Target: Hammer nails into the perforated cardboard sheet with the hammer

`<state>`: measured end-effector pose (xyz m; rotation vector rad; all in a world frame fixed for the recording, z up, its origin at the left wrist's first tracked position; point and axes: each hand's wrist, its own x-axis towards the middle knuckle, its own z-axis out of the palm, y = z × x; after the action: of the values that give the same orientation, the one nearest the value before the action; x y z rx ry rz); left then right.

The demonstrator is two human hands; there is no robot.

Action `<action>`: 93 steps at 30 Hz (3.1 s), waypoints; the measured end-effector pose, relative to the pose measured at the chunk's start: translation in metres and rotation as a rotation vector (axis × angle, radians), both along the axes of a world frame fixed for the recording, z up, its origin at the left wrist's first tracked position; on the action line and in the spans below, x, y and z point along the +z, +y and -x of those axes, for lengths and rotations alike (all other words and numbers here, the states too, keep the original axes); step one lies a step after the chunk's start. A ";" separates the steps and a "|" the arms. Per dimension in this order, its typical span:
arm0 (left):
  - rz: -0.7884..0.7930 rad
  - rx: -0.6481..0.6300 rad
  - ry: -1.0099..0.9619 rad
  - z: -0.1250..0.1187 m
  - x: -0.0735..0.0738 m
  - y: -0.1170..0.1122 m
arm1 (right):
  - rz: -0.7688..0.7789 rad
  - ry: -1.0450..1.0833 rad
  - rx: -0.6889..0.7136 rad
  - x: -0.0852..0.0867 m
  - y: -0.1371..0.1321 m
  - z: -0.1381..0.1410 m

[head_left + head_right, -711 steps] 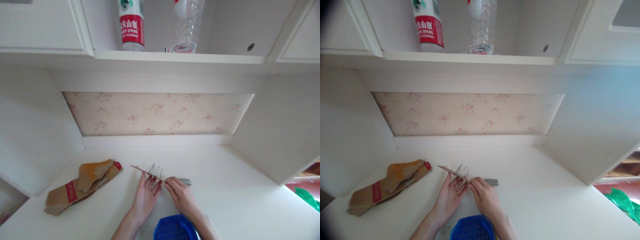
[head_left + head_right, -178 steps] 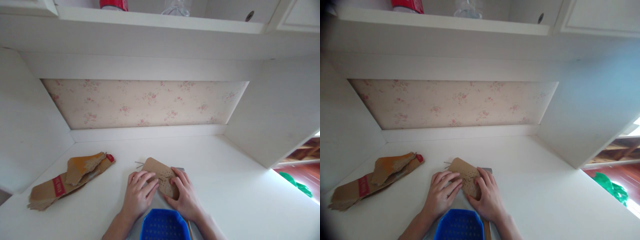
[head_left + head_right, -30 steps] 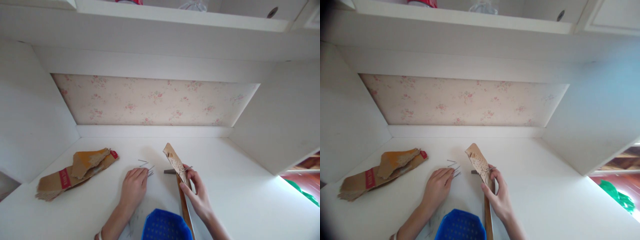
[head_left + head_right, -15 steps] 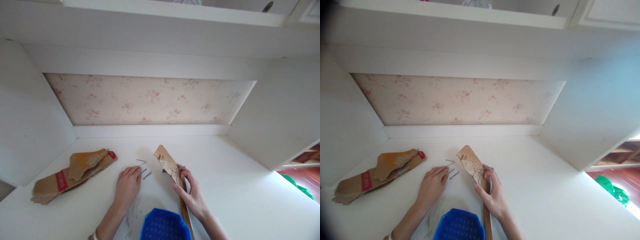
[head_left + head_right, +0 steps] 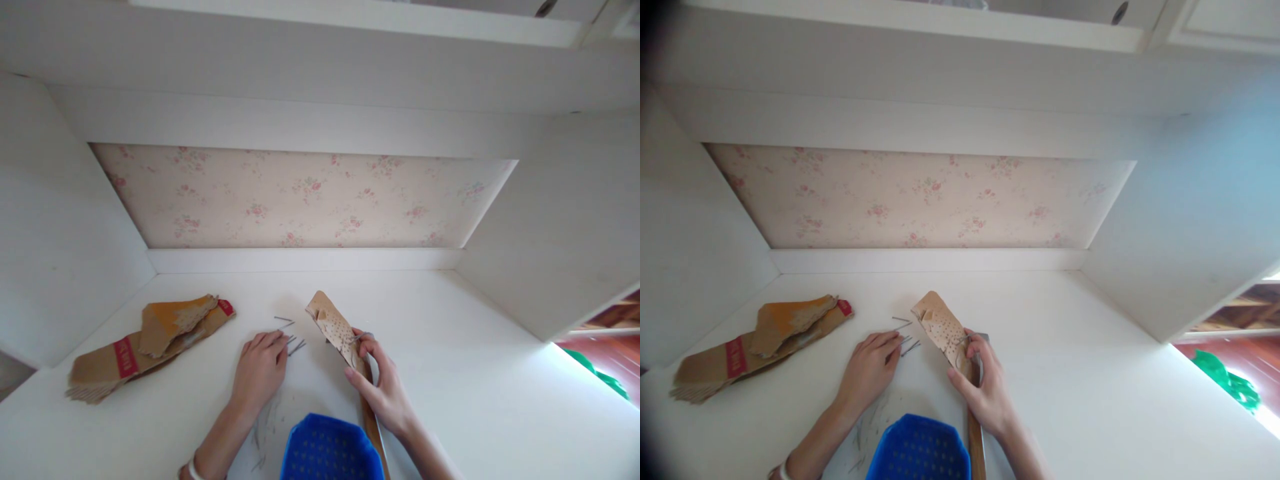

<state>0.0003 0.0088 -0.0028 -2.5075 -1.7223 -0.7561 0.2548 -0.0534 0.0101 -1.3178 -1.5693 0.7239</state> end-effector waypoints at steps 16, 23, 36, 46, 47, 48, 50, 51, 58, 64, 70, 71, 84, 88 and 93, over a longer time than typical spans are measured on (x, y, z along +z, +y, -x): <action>-0.172 -0.322 -0.122 -0.020 0.012 -0.015 | -0.015 -0.217 0.037 0.005 -0.006 0.009; -0.158 -0.377 -0.160 -0.028 0.008 -0.025 | -0.009 -0.348 0.095 0.005 -0.007 0.013; 0.278 -0.365 -0.574 -0.026 0.007 -0.023 | -0.023 -0.435 0.107 0.004 -0.009 0.017; 0.749 -0.462 -1.034 -0.029 0.014 -0.023 | -0.023 -0.493 0.034 0.002 -0.007 0.017; 0.841 -0.473 -1.107 -0.030 0.015 -0.022 | -0.032 -0.501 0.040 0.001 -0.006 0.016; 0.904 -0.470 -1.155 -0.032 0.015 -0.021 | -0.044 -0.509 0.050 -0.001 -0.006 0.016; 0.979 -0.433 -1.224 -0.035 0.015 -0.019 | -0.064 -0.525 0.073 -0.003 -0.006 0.015; 1.000 -0.416 -1.250 -0.036 0.014 -0.018 | -0.071 -0.532 0.082 -0.003 -0.006 0.015; 1.125 -0.306 -1.380 -0.036 0.006 -0.013 | -0.352 -0.561 -0.016 -0.006 0.004 0.022; 1.116 -0.313 -1.343 -0.034 0.002 -0.012 | -0.500 -0.507 -0.038 -0.009 0.013 0.030; 1.110 -0.338 -1.345 -0.034 0.005 -0.012 | -0.521 -0.453 -0.026 -0.008 0.013 0.033; 1.111 -0.339 -1.349 -0.034 0.006 -0.012 | -0.518 -0.431 -0.021 -0.007 0.013 0.033; 1.124 -0.369 -1.369 -0.032 0.006 -0.014 | -0.373 -0.261 0.086 0.005 0.014 0.032; 1.133 -0.382 -1.369 -0.031 0.007 -0.015 | -0.379 -0.290 0.065 0.002 0.016 0.030; 1.138 -0.400 -1.371 -0.030 0.007 -0.015 | -0.373 -0.297 0.056 0.000 0.017 0.031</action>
<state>0.0308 -0.0059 0.0044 -3.3210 -2.3884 -2.6432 0.2239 -0.0368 0.0101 -1.1401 -1.8761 0.2533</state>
